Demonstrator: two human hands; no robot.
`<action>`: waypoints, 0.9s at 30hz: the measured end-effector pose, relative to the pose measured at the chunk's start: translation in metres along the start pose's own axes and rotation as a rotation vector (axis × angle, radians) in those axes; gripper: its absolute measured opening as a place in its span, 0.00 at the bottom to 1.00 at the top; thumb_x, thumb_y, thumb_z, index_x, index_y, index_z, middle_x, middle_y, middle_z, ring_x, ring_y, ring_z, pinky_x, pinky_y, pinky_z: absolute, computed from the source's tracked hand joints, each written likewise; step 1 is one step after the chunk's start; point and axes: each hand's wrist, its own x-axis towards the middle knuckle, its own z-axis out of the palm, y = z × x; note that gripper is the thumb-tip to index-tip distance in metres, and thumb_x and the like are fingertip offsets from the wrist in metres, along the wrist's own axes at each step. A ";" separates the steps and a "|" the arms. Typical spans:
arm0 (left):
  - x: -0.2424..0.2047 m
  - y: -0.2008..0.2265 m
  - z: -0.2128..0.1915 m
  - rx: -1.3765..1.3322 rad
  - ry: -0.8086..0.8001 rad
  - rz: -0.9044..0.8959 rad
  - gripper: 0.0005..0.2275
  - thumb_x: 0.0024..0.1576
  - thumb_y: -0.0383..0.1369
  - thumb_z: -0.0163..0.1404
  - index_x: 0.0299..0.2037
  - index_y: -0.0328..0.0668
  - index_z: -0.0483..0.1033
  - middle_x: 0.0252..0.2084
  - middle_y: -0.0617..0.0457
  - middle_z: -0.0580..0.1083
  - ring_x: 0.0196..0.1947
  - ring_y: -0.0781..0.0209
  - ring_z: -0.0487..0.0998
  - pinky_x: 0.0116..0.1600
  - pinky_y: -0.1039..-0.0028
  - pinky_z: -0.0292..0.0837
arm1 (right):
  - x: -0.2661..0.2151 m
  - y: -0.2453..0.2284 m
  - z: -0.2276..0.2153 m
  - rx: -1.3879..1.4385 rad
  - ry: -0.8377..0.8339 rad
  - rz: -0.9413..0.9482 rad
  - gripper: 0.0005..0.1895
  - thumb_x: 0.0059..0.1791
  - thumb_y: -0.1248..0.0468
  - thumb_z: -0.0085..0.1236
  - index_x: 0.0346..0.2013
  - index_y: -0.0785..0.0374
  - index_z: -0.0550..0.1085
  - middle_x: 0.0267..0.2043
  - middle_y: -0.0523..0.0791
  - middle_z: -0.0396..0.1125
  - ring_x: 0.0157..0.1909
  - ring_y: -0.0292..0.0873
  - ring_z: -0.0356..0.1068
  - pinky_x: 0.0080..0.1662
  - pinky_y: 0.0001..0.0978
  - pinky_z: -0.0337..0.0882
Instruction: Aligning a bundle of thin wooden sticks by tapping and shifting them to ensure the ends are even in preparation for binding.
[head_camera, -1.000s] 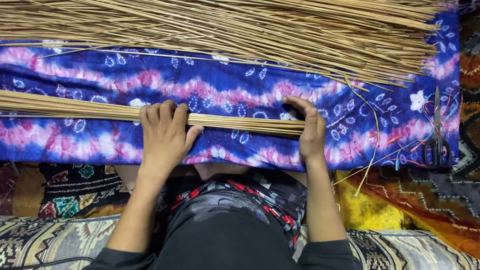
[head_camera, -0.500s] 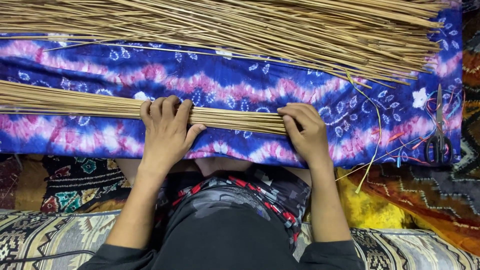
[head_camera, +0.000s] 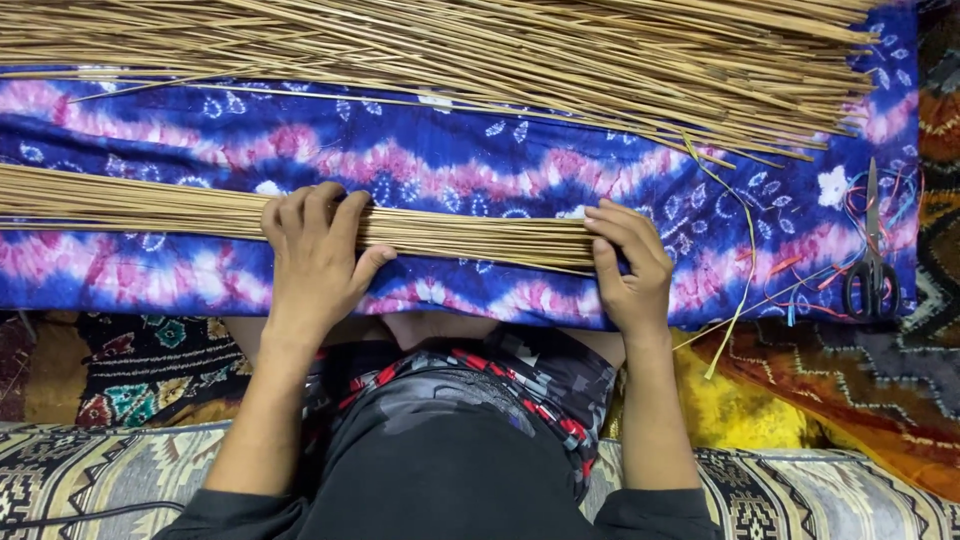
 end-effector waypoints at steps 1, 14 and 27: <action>0.002 0.001 -0.002 -0.002 -0.003 0.003 0.32 0.63 0.63 0.38 0.60 0.42 0.72 0.55 0.44 0.66 0.60 0.43 0.60 0.68 0.48 0.46 | -0.003 0.004 -0.004 -0.002 0.002 0.004 0.12 0.59 0.62 0.50 0.47 0.65 0.79 0.49 0.50 0.75 0.56 0.60 0.73 0.59 0.50 0.69; 0.068 0.061 -0.004 -0.051 0.057 0.174 0.31 0.66 0.62 0.36 0.56 0.42 0.74 0.51 0.45 0.67 0.53 0.43 0.63 0.60 0.52 0.56 | -0.026 0.006 -0.082 -0.270 0.197 0.337 0.10 0.56 0.75 0.55 0.46 0.63 0.81 0.36 0.51 0.73 0.38 0.53 0.74 0.43 0.41 0.73; 0.155 0.214 0.047 -0.288 0.119 0.621 0.18 0.44 0.43 0.70 0.33 0.44 0.76 0.33 0.51 0.69 0.39 0.47 0.72 0.50 0.55 0.66 | -0.093 0.052 -0.160 -0.838 0.211 0.712 0.10 0.48 0.60 0.73 0.44 0.51 0.84 0.34 0.43 0.74 0.37 0.49 0.76 0.40 0.41 0.76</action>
